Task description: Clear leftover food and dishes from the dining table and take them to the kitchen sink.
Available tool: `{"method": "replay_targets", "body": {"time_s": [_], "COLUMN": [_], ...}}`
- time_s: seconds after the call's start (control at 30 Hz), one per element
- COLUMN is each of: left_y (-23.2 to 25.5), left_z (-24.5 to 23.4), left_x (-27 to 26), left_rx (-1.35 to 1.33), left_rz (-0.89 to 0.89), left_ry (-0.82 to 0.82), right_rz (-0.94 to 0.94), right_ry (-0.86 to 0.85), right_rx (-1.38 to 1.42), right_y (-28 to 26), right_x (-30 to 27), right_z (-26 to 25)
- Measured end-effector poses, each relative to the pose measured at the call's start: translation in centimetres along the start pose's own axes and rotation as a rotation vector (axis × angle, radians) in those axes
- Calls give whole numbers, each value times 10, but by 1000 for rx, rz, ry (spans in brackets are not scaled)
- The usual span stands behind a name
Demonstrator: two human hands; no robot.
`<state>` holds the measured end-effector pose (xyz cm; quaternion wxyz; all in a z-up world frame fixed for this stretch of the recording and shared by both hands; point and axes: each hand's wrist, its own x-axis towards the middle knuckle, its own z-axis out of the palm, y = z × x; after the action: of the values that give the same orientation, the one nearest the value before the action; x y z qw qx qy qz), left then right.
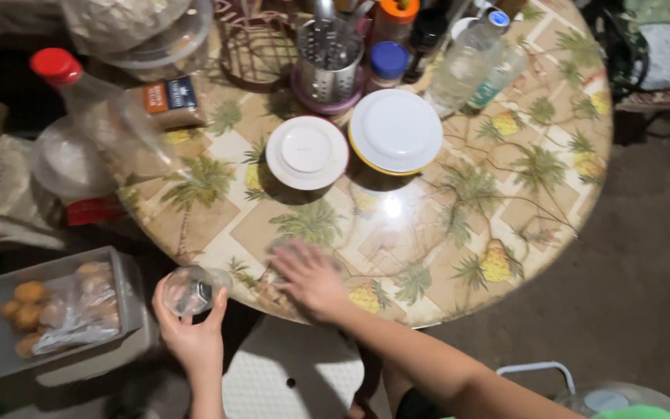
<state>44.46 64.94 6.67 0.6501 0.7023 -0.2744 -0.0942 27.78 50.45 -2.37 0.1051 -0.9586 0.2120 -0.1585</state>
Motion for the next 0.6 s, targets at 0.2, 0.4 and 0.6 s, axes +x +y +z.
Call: {"method": "replay_targets", "body": {"time_s": [0.2,0.4,0.6], "left_y": [2,14,21], "left_z": [26,39,61], "left_x": [-3,-15,-16], "left_rx": [5,45,65], "left_rz": [14,14,-5], "left_ry": [-51,-94,-108], "right_rz": [318,585,401], "right_ry": [125,323,143], "right_rx": [-71,52,217], "right_y": [121,212,43], "right_x": [-90,-109,-48], "right_z": [-68,-82,-62]}}
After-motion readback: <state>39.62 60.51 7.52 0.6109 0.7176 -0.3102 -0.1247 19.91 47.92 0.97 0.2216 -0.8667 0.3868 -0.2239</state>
